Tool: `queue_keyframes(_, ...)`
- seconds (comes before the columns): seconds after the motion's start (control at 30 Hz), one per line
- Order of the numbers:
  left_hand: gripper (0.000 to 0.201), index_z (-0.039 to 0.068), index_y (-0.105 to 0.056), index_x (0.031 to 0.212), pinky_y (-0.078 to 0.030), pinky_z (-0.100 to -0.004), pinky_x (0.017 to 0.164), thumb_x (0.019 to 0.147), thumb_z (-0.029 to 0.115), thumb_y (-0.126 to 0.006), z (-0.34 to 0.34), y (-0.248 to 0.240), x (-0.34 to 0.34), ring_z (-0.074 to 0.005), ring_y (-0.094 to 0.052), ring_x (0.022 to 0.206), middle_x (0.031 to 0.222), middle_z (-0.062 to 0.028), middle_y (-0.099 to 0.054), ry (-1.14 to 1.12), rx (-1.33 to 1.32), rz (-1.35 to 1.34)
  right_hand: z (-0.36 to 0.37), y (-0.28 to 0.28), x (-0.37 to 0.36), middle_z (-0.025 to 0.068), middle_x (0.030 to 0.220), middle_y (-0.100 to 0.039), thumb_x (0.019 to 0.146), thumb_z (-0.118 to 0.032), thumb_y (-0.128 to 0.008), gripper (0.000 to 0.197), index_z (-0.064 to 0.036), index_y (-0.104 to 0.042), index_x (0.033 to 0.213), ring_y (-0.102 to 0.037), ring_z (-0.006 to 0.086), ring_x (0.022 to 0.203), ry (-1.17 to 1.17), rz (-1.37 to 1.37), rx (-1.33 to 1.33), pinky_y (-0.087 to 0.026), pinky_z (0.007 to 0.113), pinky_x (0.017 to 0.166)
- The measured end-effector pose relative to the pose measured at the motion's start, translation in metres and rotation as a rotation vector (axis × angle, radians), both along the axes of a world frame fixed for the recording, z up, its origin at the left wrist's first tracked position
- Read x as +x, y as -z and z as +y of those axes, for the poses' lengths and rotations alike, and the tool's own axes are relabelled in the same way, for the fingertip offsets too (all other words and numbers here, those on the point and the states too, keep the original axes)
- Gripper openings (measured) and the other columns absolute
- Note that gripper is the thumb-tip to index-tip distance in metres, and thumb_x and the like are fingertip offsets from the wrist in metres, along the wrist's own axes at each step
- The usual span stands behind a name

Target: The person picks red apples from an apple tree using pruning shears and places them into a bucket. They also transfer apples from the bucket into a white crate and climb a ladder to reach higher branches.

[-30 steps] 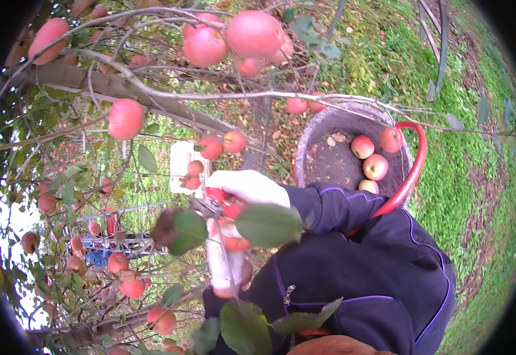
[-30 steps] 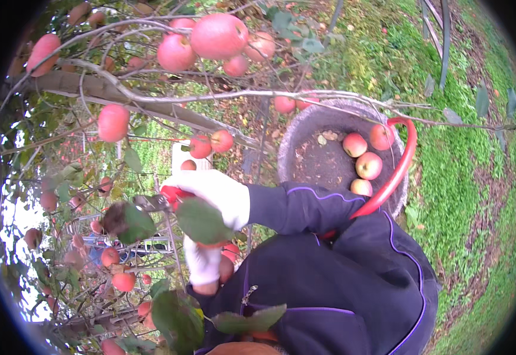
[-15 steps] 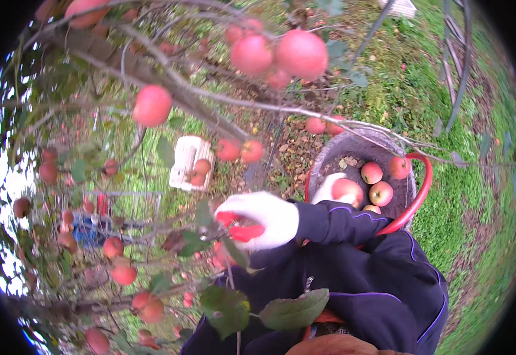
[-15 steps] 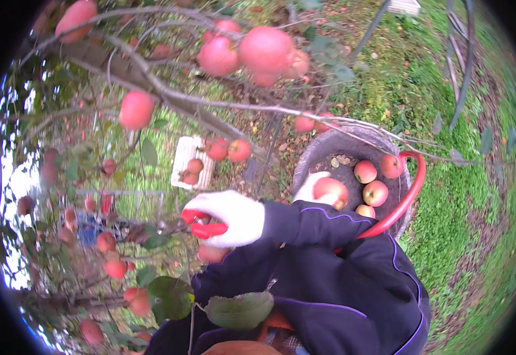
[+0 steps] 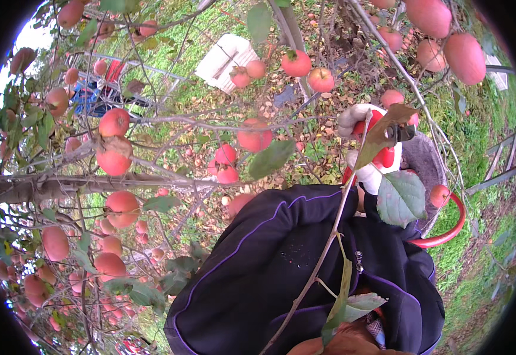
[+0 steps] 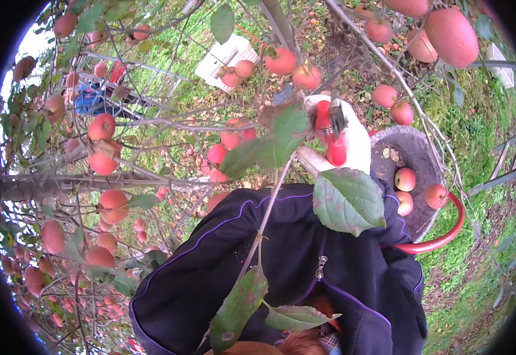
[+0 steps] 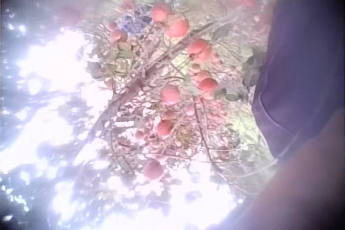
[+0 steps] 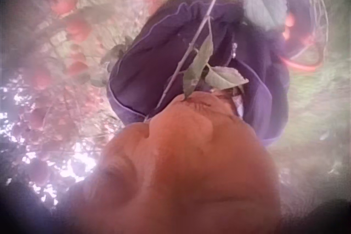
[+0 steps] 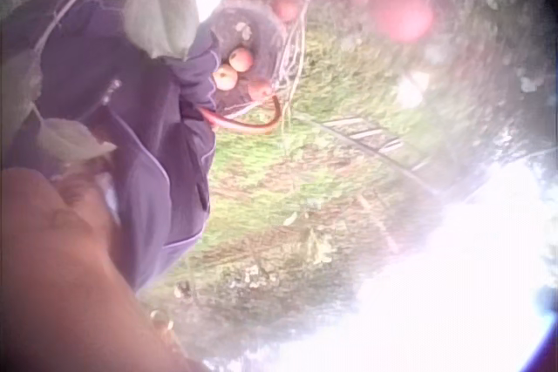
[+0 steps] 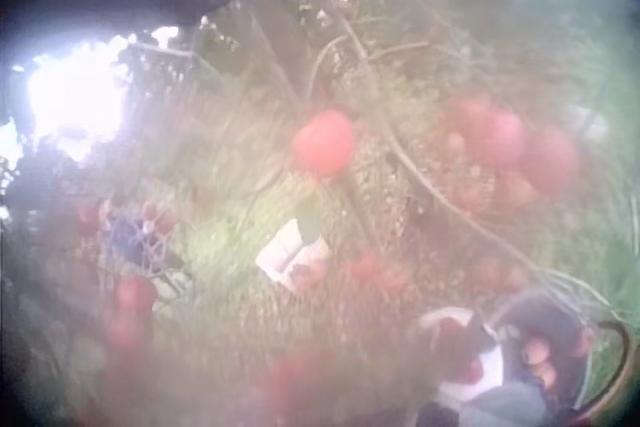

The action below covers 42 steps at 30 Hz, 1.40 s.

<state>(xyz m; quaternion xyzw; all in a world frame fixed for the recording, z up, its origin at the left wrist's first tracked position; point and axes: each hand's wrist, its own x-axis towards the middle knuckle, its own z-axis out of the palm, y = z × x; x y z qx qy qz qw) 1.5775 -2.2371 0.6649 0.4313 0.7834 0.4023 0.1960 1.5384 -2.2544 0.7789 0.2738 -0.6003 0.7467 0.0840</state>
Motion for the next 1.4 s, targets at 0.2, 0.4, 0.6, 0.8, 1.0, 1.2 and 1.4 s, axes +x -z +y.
queue_keyframes(0.2, 0.026, 0.003, -0.061, 0.103, -0.049, -0.0366, 0.079, 0.078, 0.009, -0.056, -0.060, -0.021, 0.007, -0.0246, -0.063, 0.091, 0.098, -0.0170, -0.065, -0.142, 0.228, -0.044, -0.006, 0.011, -0.002, 0.0128, 0.106, -0.059, 0.070, -0.010, -0.073, 0.059, -0.0005, -0.049, 0.122, -0.059, 0.0219, 0.098, -0.060, -0.137, -0.059, -0.047, 0.033, 0.086)
queue_keyframes(0.4, 0.029, 0.004, -0.065, 0.103, -0.051, -0.0318, 0.082, 0.078, 0.003, -0.050, -0.193, -0.012, 0.036, -0.0196, -0.065, 0.090, 0.097, -0.0095, -0.067, -0.450, 0.316, -0.396, -0.011, 0.005, -0.012, 0.0110, 0.107, -0.059, 0.071, -0.010, -0.073, 0.062, 0.0009, -0.046, 0.126, -0.057, 0.0185, 0.102, -0.154, -0.238, 0.197, -0.045, 0.032, 0.089)
queue_keyframes(0.6, 0.024, -0.001, -0.062, 0.107, -0.052, -0.0296, 0.080, 0.088, 0.006, -0.050, -0.286, 0.040, 0.097, -0.0163, -0.063, 0.086, 0.098, -0.0089, -0.064, -0.870, 0.396, -0.820, -0.030, 0.007, -0.022, 0.0103, 0.102, -0.059, 0.070, -0.008, -0.069, 0.059, 0.0007, -0.049, 0.124, -0.058, 0.0173, 0.092, -0.180, -0.098, 0.689, -0.047, 0.031, 0.086)
queue_keyframes(0.8, 0.026, -0.001, -0.059, 0.113, -0.050, -0.0274, 0.080, 0.092, 0.012, -0.050, -0.314, 0.059, 0.091, -0.0157, -0.061, 0.091, 0.102, -0.0084, -0.063, -1.255, 0.807, -0.829, -0.042, 0.027, -0.063, 0.0165, 0.103, -0.061, 0.070, -0.017, -0.070, 0.051, -0.0024, -0.055, 0.117, -0.061, 0.0343, 0.096, 0.088, 0.358, 0.950, -0.049, 0.038, 0.084)
queue_keyframes(1.0, 0.030, -0.001, -0.057, 0.119, -0.047, -0.0253, 0.080, 0.097, 0.018, -0.049, -0.289, 0.068, 0.021, -0.0152, -0.059, 0.097, 0.106, -0.0078, -0.062, -1.511, 1.178, -0.396, -0.053, 0.048, -0.101, 0.0135, 0.093, -0.061, 0.070, -0.021, -0.071, 0.045, -0.0061, -0.056, 0.109, -0.061, 0.0340, 0.088, 0.104, 0.483, 1.184, -0.049, 0.042, 0.076)
queue_keyframes(1.2, 0.034, 0.000, -0.054, 0.124, -0.044, -0.0284, 0.084, 0.099, 0.021, -0.046, -0.285, 0.066, -0.001, -0.0140, -0.056, 0.096, 0.112, -0.0067, -0.061, -1.672, 0.786, 0.043, -0.075, 0.062, -0.116, 0.0141, 0.093, -0.060, 0.068, -0.022, -0.071, 0.050, -0.0061, -0.056, 0.112, -0.060, 0.0344, 0.089, -0.060, 0.550, 1.262, -0.048, 0.043, 0.078)
queue_keyframes(1.4, 0.038, 0.007, -0.056, 0.124, -0.042, -0.0360, 0.093, 0.089, 0.021, -0.052, -0.310, 0.069, 0.005, -0.0364, -0.056, 0.103, 0.116, -0.0182, -0.058, -1.586, -0.062, 0.439, -0.084, 0.064, -0.119, 0.0169, 0.099, -0.060, 0.065, -0.019, -0.069, 0.055, -0.0067, -0.054, 0.116, -0.059, 0.0362, 0.093, -0.159, 0.522, 1.311, -0.046, 0.044, 0.081)
